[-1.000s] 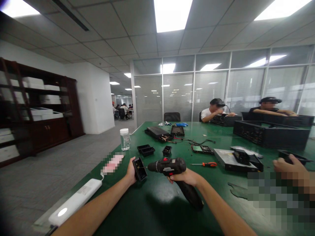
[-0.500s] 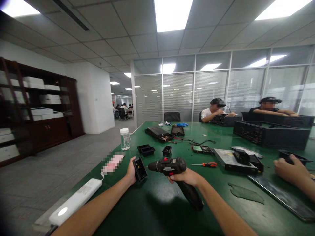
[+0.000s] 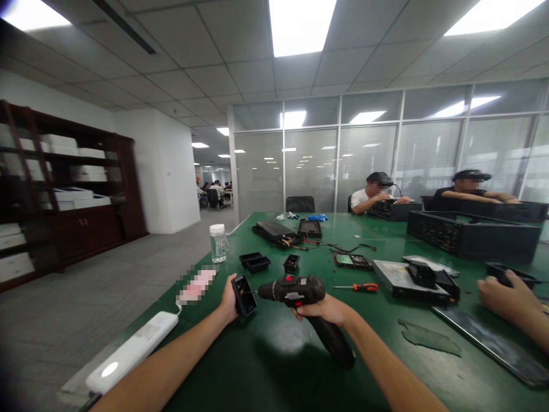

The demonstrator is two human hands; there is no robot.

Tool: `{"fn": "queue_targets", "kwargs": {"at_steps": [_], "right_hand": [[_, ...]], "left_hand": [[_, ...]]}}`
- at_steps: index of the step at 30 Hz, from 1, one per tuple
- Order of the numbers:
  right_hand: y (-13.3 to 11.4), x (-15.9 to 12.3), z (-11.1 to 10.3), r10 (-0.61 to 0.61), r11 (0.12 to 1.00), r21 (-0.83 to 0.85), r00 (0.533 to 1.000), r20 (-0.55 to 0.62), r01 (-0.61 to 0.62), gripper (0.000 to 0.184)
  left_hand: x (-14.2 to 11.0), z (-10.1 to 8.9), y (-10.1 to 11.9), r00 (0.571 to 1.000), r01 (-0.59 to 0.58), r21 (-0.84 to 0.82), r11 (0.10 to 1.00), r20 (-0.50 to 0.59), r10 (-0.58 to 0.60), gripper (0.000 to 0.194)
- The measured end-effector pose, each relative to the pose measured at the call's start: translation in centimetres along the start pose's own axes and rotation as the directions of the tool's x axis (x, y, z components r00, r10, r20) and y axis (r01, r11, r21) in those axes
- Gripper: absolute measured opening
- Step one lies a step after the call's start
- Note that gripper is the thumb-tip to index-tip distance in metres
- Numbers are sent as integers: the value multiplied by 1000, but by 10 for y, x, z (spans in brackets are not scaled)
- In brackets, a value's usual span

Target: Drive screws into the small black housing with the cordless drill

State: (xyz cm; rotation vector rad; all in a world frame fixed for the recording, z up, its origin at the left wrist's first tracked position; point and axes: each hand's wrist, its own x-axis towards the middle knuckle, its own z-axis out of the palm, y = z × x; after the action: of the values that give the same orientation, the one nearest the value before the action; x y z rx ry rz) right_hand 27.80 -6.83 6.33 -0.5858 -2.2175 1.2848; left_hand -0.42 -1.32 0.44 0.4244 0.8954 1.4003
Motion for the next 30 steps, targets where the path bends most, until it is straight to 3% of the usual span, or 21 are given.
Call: {"fn": "queue_targets", "kwargs": {"at_steps": [30], "right_hand": [[-5,0,1,0,1000,11,1000,-6,0,34]], "left_hand": [[1,-3,-1,999,-42,59,997,16,41,40]]}}
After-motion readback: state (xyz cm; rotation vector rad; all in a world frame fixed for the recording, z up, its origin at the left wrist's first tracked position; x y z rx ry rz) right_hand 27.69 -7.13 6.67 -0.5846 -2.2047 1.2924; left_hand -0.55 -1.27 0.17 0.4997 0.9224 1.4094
